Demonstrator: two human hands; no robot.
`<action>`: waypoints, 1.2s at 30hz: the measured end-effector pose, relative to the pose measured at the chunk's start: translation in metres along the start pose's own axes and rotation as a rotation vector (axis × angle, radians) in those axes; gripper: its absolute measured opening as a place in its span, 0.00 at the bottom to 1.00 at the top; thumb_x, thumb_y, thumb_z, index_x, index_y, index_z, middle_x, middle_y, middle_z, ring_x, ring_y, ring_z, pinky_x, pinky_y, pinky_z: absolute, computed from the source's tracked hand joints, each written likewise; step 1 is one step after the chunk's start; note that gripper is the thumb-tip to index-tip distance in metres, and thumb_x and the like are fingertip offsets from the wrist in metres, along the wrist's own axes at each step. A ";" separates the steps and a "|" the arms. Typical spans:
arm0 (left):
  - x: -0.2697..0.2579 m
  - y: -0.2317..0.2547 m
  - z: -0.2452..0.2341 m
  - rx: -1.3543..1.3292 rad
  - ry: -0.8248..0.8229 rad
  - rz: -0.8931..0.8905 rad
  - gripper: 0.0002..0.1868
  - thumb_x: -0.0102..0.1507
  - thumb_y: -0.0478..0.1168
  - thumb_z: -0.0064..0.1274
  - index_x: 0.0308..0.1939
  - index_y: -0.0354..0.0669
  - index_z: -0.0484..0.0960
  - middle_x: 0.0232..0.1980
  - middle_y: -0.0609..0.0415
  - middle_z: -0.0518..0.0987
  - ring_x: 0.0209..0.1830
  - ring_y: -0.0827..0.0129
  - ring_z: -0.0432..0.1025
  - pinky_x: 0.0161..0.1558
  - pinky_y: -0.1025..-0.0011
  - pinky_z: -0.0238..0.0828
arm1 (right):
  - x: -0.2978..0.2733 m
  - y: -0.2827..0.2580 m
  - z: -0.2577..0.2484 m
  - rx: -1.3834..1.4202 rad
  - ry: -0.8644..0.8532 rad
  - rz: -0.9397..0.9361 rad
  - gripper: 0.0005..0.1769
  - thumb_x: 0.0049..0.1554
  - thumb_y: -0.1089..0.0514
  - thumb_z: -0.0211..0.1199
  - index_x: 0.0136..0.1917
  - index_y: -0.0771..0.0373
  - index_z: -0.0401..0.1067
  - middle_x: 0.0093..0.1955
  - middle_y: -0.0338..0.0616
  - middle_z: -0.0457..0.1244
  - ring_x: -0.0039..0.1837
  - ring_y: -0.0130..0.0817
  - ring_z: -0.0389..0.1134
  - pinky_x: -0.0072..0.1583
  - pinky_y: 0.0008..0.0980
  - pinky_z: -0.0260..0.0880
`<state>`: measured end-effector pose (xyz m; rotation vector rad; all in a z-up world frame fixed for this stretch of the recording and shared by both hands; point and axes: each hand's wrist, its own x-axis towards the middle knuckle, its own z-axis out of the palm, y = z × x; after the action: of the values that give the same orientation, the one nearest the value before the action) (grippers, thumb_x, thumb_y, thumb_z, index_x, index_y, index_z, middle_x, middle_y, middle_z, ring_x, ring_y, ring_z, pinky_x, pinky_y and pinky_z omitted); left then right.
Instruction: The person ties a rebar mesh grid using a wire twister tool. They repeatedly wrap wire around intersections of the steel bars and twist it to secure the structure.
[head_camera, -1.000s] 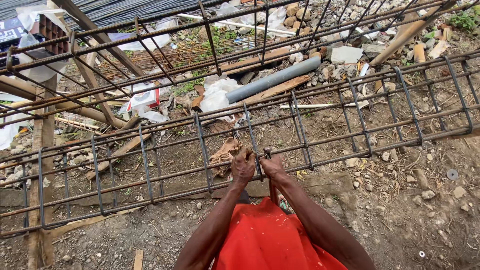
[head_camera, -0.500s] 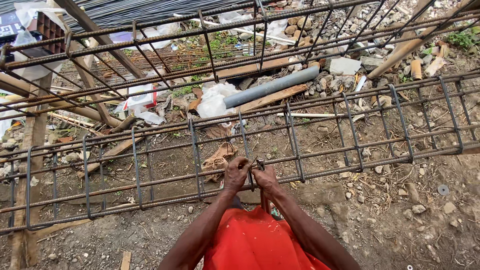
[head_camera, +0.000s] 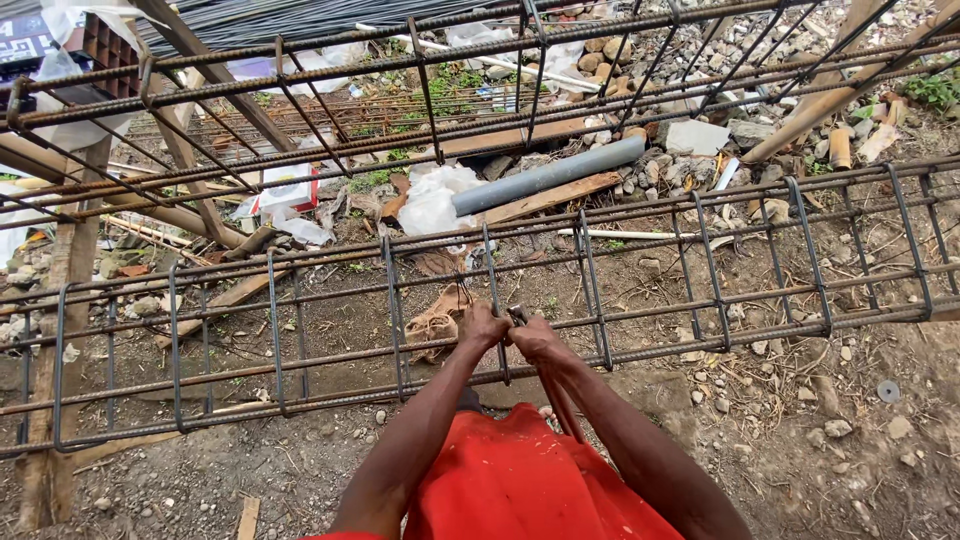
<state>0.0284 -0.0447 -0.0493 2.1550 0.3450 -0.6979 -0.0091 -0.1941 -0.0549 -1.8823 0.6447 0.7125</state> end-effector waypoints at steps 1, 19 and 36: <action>0.003 0.000 0.000 0.006 -0.001 0.000 0.04 0.51 0.41 0.59 0.26 0.47 0.85 0.27 0.47 0.82 0.36 0.52 0.80 0.43 0.58 0.75 | 0.013 0.002 0.004 0.006 -0.001 0.002 0.18 0.44 0.59 0.62 0.47 0.72 0.77 0.32 0.51 0.63 0.34 0.41 0.64 0.35 0.42 0.63; 0.008 -0.018 -0.032 -0.201 -0.449 0.110 0.30 0.70 0.58 0.46 0.21 0.41 0.76 0.21 0.47 0.71 0.20 0.61 0.66 0.34 0.70 0.70 | -0.064 -0.111 -0.023 0.166 -0.087 0.013 0.08 0.35 0.72 0.58 0.32 0.70 0.70 0.22 0.47 0.53 0.21 0.26 0.51 0.26 0.26 0.48; -0.011 0.017 -0.060 -0.189 -0.615 0.029 0.22 0.66 0.48 0.49 0.29 0.32 0.85 0.25 0.42 0.82 0.21 0.62 0.78 0.30 0.69 0.80 | -0.049 -0.093 -0.024 0.025 -0.117 -0.052 0.13 0.51 0.56 0.66 0.41 0.71 0.77 0.29 0.58 0.65 0.27 0.32 0.53 0.28 0.28 0.54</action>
<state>0.0492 -0.0084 -0.0021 1.6629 0.0459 -1.2095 0.0269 -0.1757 0.0451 -1.8135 0.5264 0.7707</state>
